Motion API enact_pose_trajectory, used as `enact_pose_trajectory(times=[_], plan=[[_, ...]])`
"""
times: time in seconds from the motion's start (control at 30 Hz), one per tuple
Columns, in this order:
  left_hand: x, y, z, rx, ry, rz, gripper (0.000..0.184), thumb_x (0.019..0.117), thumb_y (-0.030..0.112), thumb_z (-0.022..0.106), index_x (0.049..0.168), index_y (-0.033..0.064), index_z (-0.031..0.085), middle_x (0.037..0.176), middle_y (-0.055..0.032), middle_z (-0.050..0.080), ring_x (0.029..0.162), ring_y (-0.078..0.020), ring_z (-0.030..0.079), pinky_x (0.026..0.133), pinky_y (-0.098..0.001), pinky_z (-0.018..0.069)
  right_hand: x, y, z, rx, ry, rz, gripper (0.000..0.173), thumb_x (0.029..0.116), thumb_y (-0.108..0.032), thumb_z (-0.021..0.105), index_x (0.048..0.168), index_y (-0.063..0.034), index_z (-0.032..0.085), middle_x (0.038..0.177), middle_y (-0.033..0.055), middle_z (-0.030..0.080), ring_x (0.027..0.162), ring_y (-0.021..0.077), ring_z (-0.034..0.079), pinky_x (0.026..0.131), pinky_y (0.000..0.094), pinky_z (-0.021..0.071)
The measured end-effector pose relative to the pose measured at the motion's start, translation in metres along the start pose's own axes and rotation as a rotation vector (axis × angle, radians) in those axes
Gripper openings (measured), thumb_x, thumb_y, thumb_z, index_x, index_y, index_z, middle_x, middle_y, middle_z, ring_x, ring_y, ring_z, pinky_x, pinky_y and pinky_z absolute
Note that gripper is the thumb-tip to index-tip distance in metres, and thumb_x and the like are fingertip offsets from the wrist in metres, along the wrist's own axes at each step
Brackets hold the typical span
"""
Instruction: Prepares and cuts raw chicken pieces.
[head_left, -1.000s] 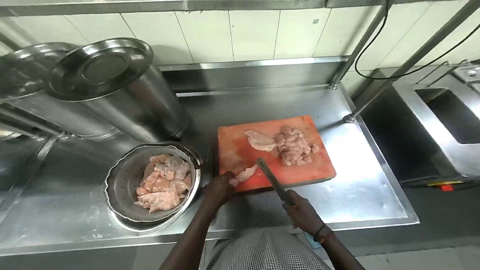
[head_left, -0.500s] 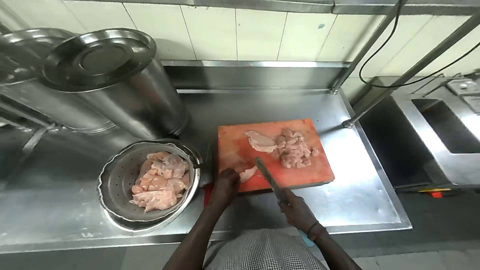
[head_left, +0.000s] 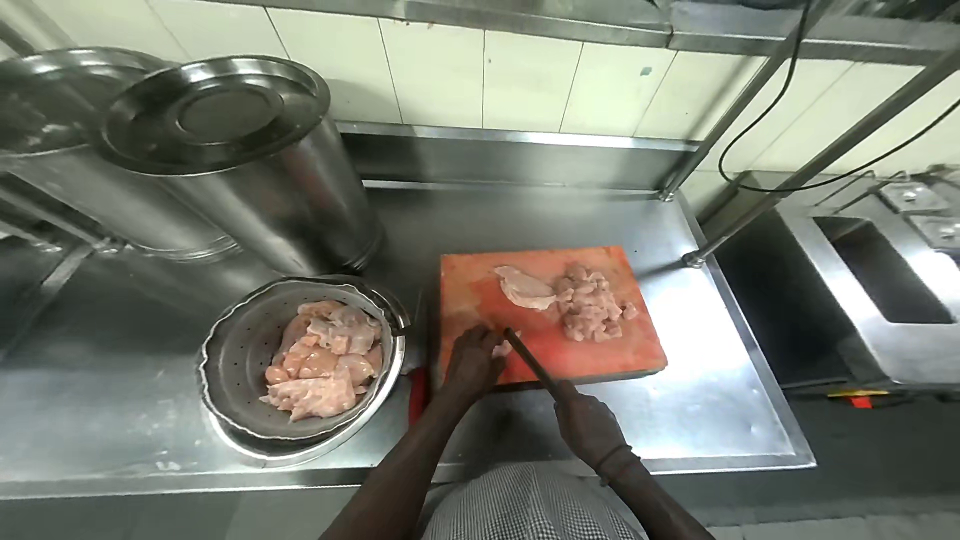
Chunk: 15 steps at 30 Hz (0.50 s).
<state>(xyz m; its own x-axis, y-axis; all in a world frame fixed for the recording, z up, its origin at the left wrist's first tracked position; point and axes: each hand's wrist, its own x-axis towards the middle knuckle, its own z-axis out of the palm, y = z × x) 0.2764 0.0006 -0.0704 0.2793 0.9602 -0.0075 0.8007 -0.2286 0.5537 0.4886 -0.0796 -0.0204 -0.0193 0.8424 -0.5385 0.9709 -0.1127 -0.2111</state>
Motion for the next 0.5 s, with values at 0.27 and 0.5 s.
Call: enact_pose_trajectory(times=[0.27,0.5], plan=[[0.005,0.003,0.001,0.035,-0.042,-0.024,0.021,0.0953,0.024,0.07,0.112,0.011,0.074,0.127,-0.0131,0.066,0.121,-0.0334,0.06,0.102,-0.0542,0.047,0.017,-0.035,0.004,-0.119,0.009,-0.016,0.036,0.1076,-0.021,0.04,0.141,-0.0099,0.047,0.109,0.0168,0.07,0.103,0.0354,0.071,0.086,0.0508,0.0563],[0.005,-0.002,0.01,-0.036,0.055,-0.043,0.022,0.0959,0.023,0.069,0.111,0.0078,0.075,0.126,-0.0166,0.068,0.126,-0.0368,0.06,0.107,-0.0569,0.0461,0.03,-0.038,0.021,-0.125,0.014,-0.039,0.038,0.1071,-0.019,0.04,0.143,-0.0071,0.042,0.11,0.018,0.069,0.102,0.0361,0.071,0.085,0.05,0.0573]])
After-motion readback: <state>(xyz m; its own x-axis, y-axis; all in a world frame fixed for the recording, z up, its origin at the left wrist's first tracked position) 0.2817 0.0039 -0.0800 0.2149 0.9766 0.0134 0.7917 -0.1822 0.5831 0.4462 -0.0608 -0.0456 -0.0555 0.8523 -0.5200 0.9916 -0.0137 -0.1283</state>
